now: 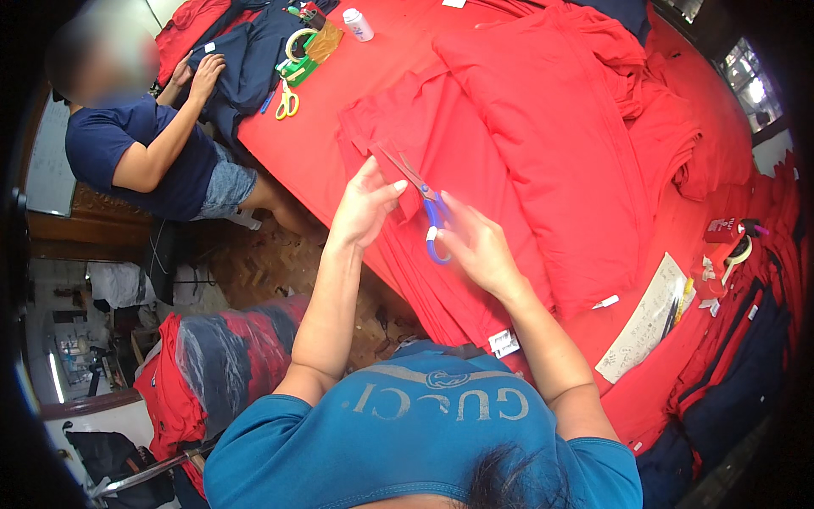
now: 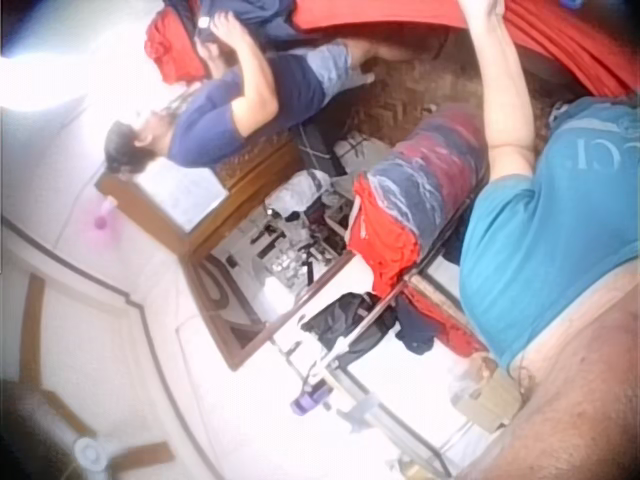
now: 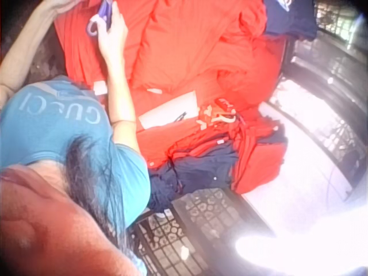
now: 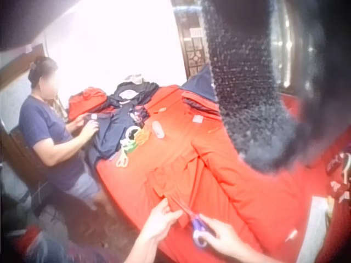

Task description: The person uses blue-handled scissors to trim the edges of a stack of red t-shirts on a table. They repeatedly align the fabric and make precise cuts along the hem and side seams. A second person is visible in the background working on dark-colored garments.

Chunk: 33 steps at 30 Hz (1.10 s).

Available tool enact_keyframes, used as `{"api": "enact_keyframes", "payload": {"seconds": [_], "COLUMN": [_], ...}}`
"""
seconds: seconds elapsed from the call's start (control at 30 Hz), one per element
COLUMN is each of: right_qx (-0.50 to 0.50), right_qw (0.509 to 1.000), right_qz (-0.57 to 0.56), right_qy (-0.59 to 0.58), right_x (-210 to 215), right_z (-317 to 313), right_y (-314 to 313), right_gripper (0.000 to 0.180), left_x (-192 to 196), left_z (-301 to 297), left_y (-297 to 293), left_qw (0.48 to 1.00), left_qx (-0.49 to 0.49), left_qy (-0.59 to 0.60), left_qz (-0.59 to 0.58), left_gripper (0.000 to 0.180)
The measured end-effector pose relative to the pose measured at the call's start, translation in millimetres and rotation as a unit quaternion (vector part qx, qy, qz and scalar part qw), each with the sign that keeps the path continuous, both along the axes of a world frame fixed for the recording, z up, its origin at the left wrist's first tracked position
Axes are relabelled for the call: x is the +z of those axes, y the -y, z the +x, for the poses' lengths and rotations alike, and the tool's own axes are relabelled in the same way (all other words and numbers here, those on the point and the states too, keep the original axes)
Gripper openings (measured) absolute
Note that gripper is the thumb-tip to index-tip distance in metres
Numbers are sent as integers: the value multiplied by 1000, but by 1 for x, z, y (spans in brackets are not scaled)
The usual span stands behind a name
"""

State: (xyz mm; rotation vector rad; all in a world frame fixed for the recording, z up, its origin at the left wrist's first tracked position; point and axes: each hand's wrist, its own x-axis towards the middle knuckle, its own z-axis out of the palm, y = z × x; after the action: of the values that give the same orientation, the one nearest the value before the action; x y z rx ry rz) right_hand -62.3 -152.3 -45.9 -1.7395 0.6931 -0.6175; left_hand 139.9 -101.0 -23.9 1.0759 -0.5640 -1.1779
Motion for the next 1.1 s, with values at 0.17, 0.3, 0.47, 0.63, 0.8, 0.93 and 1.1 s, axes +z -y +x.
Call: {"api": "enact_keyframes", "payload": {"seconds": [0.17,0.3,0.47,0.63,0.8,0.93,1.1], "right_qx": [9,13,18,28,29,17,44], "right_qw": [1000,999,999,994,997,997,994], "right_qz": [-13,-40,-49,103,62,-17,98], "right_qy": [-11,-28,-1,17,47,69,-13], "right_x": [3,2,3,-3,-6,-5,11], "right_z": [0,3,9,9,9,17,13], "right_y": [2,3,9,14,14,20,24], "right_gripper": [50,50,51,50,50,50,49], "left_x": [1,-4,8,14,15,20,8], "left_z": [-1,12,8,10,12,8,29], "left_y": [1,6,6,6,6,5,15], "left_qw": [999,997,997,996,997,996,994], "left_qx": [37,64,48,52,22,11,84], "left_qy": [9,41,58,25,43,63,27], "left_qz": [-33,-34,-25,-62,-64,-68,-57], "left_gripper": [40,33,39,45,49,50,41]}}
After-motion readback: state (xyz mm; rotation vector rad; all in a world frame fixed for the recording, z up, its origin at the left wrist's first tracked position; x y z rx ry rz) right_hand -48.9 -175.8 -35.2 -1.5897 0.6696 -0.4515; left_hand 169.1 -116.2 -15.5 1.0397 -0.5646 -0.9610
